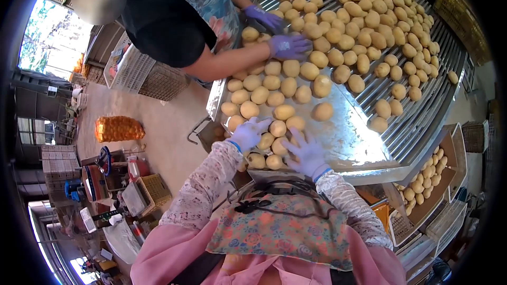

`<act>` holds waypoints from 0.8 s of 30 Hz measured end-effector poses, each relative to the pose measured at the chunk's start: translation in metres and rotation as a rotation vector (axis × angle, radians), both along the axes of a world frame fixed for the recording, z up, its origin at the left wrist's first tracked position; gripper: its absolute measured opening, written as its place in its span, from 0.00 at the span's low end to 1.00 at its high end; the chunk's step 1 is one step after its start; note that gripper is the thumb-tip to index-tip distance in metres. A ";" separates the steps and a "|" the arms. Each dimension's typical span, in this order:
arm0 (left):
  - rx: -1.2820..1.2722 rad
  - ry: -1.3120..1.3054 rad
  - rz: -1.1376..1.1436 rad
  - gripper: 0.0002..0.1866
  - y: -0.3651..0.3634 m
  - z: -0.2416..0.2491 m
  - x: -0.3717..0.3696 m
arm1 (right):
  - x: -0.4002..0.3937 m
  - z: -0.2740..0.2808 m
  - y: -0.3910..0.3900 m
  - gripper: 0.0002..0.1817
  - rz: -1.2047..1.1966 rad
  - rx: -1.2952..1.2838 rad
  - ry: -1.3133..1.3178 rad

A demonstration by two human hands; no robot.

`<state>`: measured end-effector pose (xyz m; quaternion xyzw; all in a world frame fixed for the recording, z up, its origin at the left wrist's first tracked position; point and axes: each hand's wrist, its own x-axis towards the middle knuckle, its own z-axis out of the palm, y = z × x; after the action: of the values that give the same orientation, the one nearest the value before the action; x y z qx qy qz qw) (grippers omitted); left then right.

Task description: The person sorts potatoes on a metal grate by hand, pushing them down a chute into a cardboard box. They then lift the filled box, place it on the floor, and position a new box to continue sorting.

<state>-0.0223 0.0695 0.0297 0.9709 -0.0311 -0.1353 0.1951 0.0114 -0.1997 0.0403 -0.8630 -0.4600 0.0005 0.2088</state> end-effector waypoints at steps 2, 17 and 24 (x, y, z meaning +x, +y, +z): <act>-0.099 0.069 -0.022 0.29 0.008 0.008 0.006 | -0.001 -0.001 -0.010 0.38 -0.072 0.093 -0.011; 0.060 -0.539 0.073 0.33 -0.038 0.024 0.035 | -0.015 0.050 -0.353 0.30 -1.238 1.261 0.545; 0.366 -0.393 0.086 0.36 -0.122 0.004 0.045 | 0.038 0.039 -0.278 0.32 -0.985 0.443 0.329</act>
<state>0.0226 -0.0527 0.0333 0.9981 -0.0022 0.0608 0.0122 0.0492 -0.4773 0.0791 -0.8999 0.0465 -0.0589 0.4295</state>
